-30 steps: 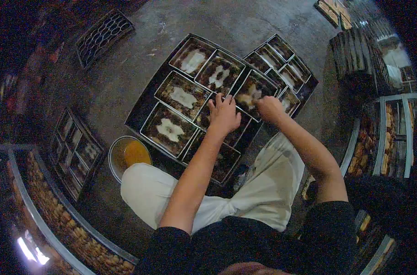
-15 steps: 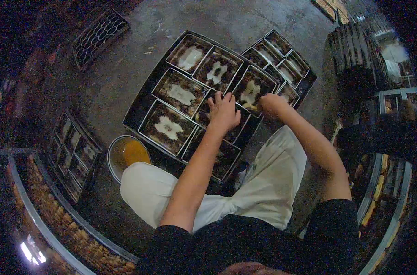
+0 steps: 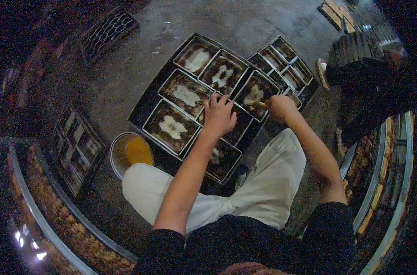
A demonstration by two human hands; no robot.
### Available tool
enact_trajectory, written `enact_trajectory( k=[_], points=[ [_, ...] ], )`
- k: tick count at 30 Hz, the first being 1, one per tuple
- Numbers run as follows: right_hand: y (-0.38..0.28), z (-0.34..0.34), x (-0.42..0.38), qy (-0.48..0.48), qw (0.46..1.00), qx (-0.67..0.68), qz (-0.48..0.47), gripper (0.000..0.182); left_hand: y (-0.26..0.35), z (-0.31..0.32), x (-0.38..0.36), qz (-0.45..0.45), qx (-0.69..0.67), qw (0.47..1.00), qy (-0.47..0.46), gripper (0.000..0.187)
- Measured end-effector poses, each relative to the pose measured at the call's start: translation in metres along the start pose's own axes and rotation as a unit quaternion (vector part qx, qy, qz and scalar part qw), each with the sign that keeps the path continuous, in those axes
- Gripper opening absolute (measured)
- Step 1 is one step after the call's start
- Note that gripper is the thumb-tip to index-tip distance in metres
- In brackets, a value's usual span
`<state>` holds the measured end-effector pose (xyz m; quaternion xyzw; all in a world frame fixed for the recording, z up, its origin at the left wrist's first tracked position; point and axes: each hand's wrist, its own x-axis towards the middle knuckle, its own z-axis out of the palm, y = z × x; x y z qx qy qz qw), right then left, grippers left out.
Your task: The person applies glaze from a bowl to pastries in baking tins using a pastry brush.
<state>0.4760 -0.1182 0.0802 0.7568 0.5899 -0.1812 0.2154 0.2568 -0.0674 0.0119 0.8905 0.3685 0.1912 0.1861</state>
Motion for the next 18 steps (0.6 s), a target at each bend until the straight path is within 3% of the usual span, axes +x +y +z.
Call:
enact_trajectory(
  k=[4,7,8,11,14,17,18],
  points=[
    [-0.059,-0.042,-0.018,0.097,0.983,0.125,-0.094,0.023,-0.044,-0.062,-0.022,-0.054,0.066,0.996,0.011,0.037],
    [-0.13,-0.056,-0.019,0.084,0.944,0.2,-0.249,0.024,-0.089,-0.125,-0.065,-0.164,0.129,0.978,0.025,0.039],
    [-0.158,-0.062,-0.019,0.034,0.937,0.209,-0.279,0.025,-0.104,-0.142,-0.086,-0.206,0.146,0.967,0.032,0.039],
    [-0.242,-0.059,-0.017,0.032,0.912,0.149,-0.38,0.023,-0.139,-0.179,-0.152,-0.412,0.149,0.899,-0.01,0.042],
    [-0.323,-0.033,-0.008,0.017,0.901,0.092,-0.424,0.021,-0.147,-0.22,-0.186,-0.574,0.114,0.804,-0.106,0.044],
    [-0.4,-0.003,-0.008,0.021,0.897,-0.01,-0.441,0.021,-0.151,-0.229,-0.228,-0.557,0.118,0.821,0.039,0.045],
    [-0.423,0.01,-0.009,0.007,0.896,-0.038,-0.442,0.021,-0.141,-0.238,-0.23,-0.576,0.133,0.806,0.025,0.046]
  ],
)
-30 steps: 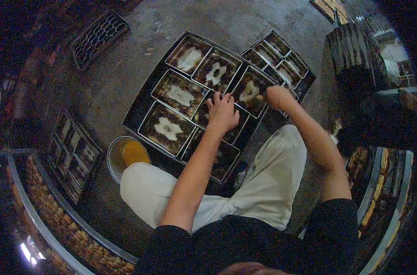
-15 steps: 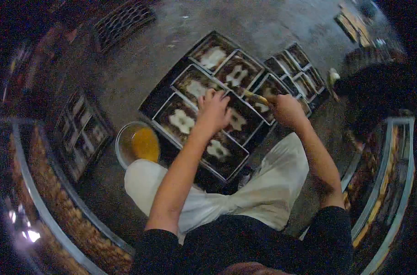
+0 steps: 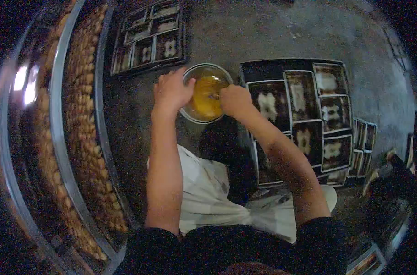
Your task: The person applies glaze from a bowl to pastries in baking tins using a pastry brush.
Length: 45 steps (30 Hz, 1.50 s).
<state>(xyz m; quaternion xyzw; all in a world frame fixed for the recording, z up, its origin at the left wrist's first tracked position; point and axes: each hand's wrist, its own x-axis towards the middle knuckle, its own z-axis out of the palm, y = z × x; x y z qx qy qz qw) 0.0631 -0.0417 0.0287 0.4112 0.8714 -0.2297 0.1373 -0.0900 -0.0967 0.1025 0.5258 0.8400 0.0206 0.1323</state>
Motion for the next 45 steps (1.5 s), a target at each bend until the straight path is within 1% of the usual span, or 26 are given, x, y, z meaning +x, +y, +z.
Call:
enact_trajectory(
  k=[3,5,7,8,11,12,14,17,18,21,24,25,26,27,29,30,33,36,38,39,40,41,42,43,45],
  points=[
    [-0.03,0.042,0.046,-0.061,0.997,-0.049,-0.005,0.021,-0.016,0.005,0.003,-0.031,-0.031,0.999,-0.012,0.047],
    [-0.039,0.069,0.067,-0.093,0.993,-0.069,-0.018,0.021,-0.016,0.003,-0.001,-0.027,-0.049,0.998,-0.01,0.049],
    [-0.038,0.096,0.081,-0.089,0.993,-0.079,-0.007,0.022,-0.015,-0.002,-0.005,-0.015,-0.058,0.998,-0.005,0.049],
    [-0.036,0.107,0.089,-0.087,0.993,-0.083,-0.002,0.023,-0.012,-0.004,-0.01,-0.034,-0.072,0.997,0.01,0.048],
    [-0.032,0.114,0.099,-0.085,0.992,-0.093,-0.014,0.029,-0.021,0.004,-0.014,-0.024,-0.094,0.995,0.027,0.048],
    [-0.031,0.109,0.095,-0.08,0.984,-0.15,-0.053,0.037,-0.02,0.004,-0.018,-0.03,-0.095,0.995,0.021,0.048],
    [-0.021,0.115,0.108,-0.066,0.994,-0.083,-0.019,0.036,-0.018,-0.006,-0.023,-0.036,-0.096,0.995,0.016,0.048],
    [-0.019,0.099,0.098,-0.026,0.998,0.024,0.043,0.036,-0.011,-0.006,-0.024,-0.019,-0.103,0.993,0.054,0.049],
    [-0.019,0.092,0.092,-0.008,0.996,0.059,0.065,0.036,-0.009,-0.01,-0.024,-0.026,-0.104,0.993,0.056,0.049],
    [0.008,0.087,0.078,0.024,0.997,0.03,-0.072,0.032,-0.001,-0.023,-0.025,-0.04,-0.113,0.991,0.062,0.049],
    [0.035,0.095,0.081,-0.033,0.993,0.055,-0.098,0.035,0.009,-0.036,-0.028,-0.065,-0.155,0.983,0.079,0.047],
    [0.029,0.075,0.063,-0.048,0.993,0.06,-0.087,0.033,0.011,-0.037,-0.029,-0.074,-0.18,0.977,0.082,0.045],
    [0.014,0.038,0.031,-0.062,0.993,0.066,-0.078,0.031,0.012,-0.039,-0.028,-0.083,-0.206,0.971,0.085,0.043],
    [0.006,0.018,0.01,-0.077,0.992,0.071,-0.068,0.029,0.013,-0.04,-0.029,-0.086,-0.21,0.969,0.099,0.043],
    [0.022,0.052,0.014,-0.002,0.992,0.076,-0.099,0.027,0.016,-0.04,-0.031,-0.087,-0.218,0.964,0.123,0.043],
    [0.03,0.068,0.016,0.035,0.99,0.079,-0.115,0.026,0.018,-0.039,-0.031,-0.082,-0.214,0.966,0.12,0.044],
    [0.026,0.08,0.016,0.018,0.998,0.035,-0.055,0.025,0.021,-0.035,-0.03,-0.068,-0.206,0.97,0.113,0.044],
    [0.024,0.069,0.004,0.011,0.997,0.083,-0.005,0.024,0.026,-0.024,-0.018,-0.042,-0.224,0.966,0.119,0.042],
    [0.032,0.06,-0.008,0.044,0.988,0.14,-0.05,0.025,0.03,-0.02,-0.008,-0.025,-0.247,0.961,0.12,0.04],
    [0.041,0.055,-0.013,0.063,0.982,0.164,-0.072,0.025,0.036,-0.022,-0.004,-0.004,-0.248,0.958,0.143,0.039],
    [0.05,0.053,-0.023,0.096,0.95,0.283,-0.085,0.03,0.043,-0.025,-0.004,0.017,-0.249,0.954,0.167,0.038],
    [0.063,0.05,-0.034,0.068,0.93,0.36,-0.041,0.031,0.052,-0.027,-0.001,0.037,-0.252,0.948,0.191,0.037],
    [0.067,0.034,-0.053,0.041,0.899,0.436,0.002,0.032,0.063,-0.03,0.003,0.052,-0.279,0.94,0.192,0.033],
    [0.074,0.027,-0.068,0.013,0.858,0.512,0.044,0.034,0.075,-0.026,0.007,0.087,-0.3,0.926,0.21,0.032],
    [0.108,0.025,-0.1,0.069,0.849,0.522,-0.048,0.034,0.102,-0.017,0.018,0.153,-0.342,0.893,0.247,0.03]
  ],
)
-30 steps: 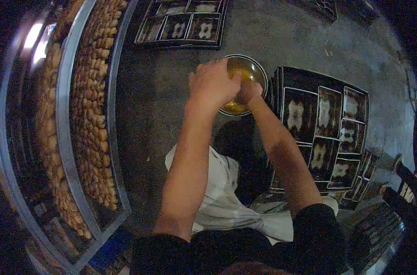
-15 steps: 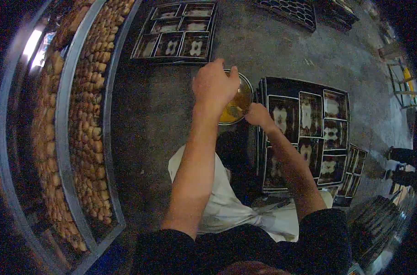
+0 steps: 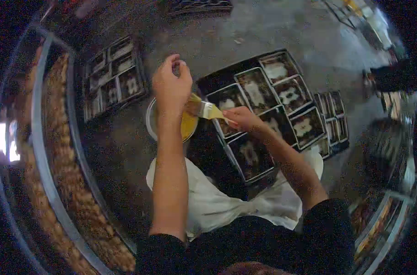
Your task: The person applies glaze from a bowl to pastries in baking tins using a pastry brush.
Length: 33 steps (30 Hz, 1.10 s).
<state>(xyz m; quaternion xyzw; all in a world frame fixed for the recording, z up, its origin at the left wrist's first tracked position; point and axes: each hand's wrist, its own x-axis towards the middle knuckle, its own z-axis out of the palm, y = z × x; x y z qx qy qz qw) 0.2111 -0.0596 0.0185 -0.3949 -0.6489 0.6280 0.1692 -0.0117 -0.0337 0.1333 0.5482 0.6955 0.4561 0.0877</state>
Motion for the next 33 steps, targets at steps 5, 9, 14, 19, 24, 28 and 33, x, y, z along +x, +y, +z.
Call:
enact_trajectory(
  k=[5,9,14,19,24,28,33],
  points=[
    [-0.007,-0.078,-0.108,0.186,0.963,0.149,0.129,0.03,0.047,0.078,-0.015,0.147,-0.031,0.983,-0.101,0.025],
    [-0.017,-0.148,-0.212,0.345,0.911,-0.059,0.22,0.028,0.098,0.144,-0.061,0.316,-0.035,0.902,-0.291,0.032],
    [0.022,-0.191,-0.256,0.368,0.78,-0.366,0.351,0.026,0.1,0.195,-0.116,0.449,-0.028,0.78,-0.435,0.038],
    [0.04,-0.196,-0.238,0.327,0.708,-0.429,0.456,0.027,0.089,0.209,-0.124,0.489,-0.02,0.731,-0.474,0.04],
    [0.016,-0.18,-0.238,0.321,0.7,-0.433,0.468,0.033,0.074,0.202,-0.11,0.454,-0.025,0.759,-0.466,0.037],
    [0.029,-0.188,-0.227,0.303,0.682,-0.463,0.479,0.033,0.062,0.199,-0.105,0.431,-0.017,0.77,-0.471,0.033],
    [0.058,-0.176,-0.207,0.287,0.675,-0.51,0.449,0.022,0.06,0.197,-0.106,0.431,-0.028,0.769,-0.471,0.032]
  ],
)
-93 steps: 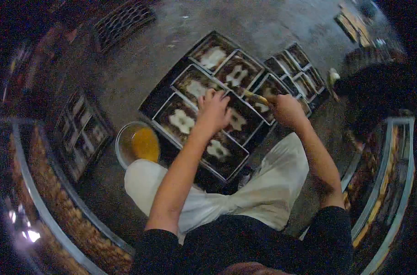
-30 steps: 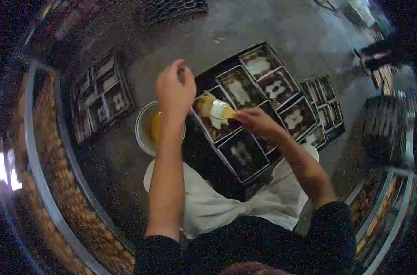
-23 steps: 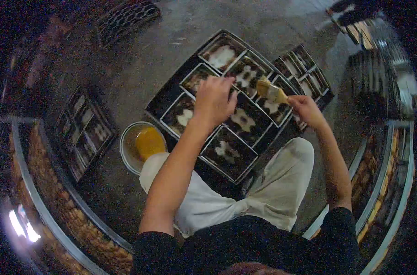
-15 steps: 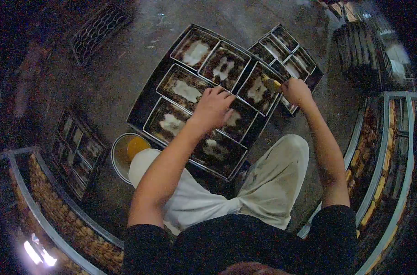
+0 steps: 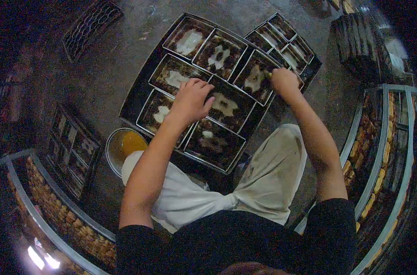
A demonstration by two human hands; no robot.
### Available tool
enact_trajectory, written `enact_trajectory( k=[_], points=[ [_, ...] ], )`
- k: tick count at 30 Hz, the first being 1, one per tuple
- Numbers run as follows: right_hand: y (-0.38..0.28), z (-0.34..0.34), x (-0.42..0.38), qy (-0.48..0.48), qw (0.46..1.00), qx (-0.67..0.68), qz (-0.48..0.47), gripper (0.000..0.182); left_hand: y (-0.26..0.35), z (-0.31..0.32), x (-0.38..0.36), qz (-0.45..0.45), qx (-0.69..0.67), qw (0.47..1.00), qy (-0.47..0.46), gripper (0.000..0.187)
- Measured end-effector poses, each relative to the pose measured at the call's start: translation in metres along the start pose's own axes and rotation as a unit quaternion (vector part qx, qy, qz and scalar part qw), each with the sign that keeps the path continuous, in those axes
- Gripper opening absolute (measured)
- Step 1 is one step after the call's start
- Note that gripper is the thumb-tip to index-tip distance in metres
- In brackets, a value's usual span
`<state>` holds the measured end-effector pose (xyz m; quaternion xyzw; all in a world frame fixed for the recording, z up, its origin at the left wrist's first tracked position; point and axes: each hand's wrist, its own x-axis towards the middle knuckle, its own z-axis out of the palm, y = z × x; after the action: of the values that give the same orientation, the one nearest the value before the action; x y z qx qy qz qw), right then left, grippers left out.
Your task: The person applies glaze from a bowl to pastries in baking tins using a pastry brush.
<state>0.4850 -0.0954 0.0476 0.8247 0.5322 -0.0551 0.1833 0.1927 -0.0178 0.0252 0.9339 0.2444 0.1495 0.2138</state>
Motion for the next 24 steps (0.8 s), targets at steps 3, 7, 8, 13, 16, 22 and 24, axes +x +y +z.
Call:
enact_trajectory(
  k=[3,7,8,13,16,22,24],
  points=[
    [-0.014,-0.001,-0.027,-0.046,0.997,0.01,-0.061,0.018,-0.002,0.006,0.0,-0.007,-0.003,1.0,-0.004,0.031],
    [-0.02,-0.037,-0.049,-0.119,0.986,-0.047,-0.106,0.017,-0.006,0.012,-0.006,-0.005,-0.007,1.0,0.002,0.03],
    [-0.013,-0.038,-0.041,-0.116,0.988,-0.042,-0.095,0.018,-0.006,0.011,-0.006,-0.004,-0.011,1.0,0.006,0.03],
    [0.015,-0.02,0.013,0.031,0.996,-0.075,-0.04,0.019,-0.005,0.004,-0.006,-0.012,-0.02,0.999,0.031,0.029],
    [0.008,-0.011,0.006,0.041,0.998,-0.036,-0.035,0.019,-0.006,0.003,-0.005,-0.016,-0.02,0.999,0.033,0.03],
    [-0.004,0.011,-0.038,-0.061,0.99,0.019,-0.126,0.019,-0.007,-0.004,-0.004,-0.034,-0.016,0.998,0.043,0.03],
    [0.008,0.003,-0.033,-0.1,0.988,0.082,-0.078,0.021,-0.012,-0.006,-0.004,-0.043,-0.01,0.998,0.05,0.029]
  ],
)
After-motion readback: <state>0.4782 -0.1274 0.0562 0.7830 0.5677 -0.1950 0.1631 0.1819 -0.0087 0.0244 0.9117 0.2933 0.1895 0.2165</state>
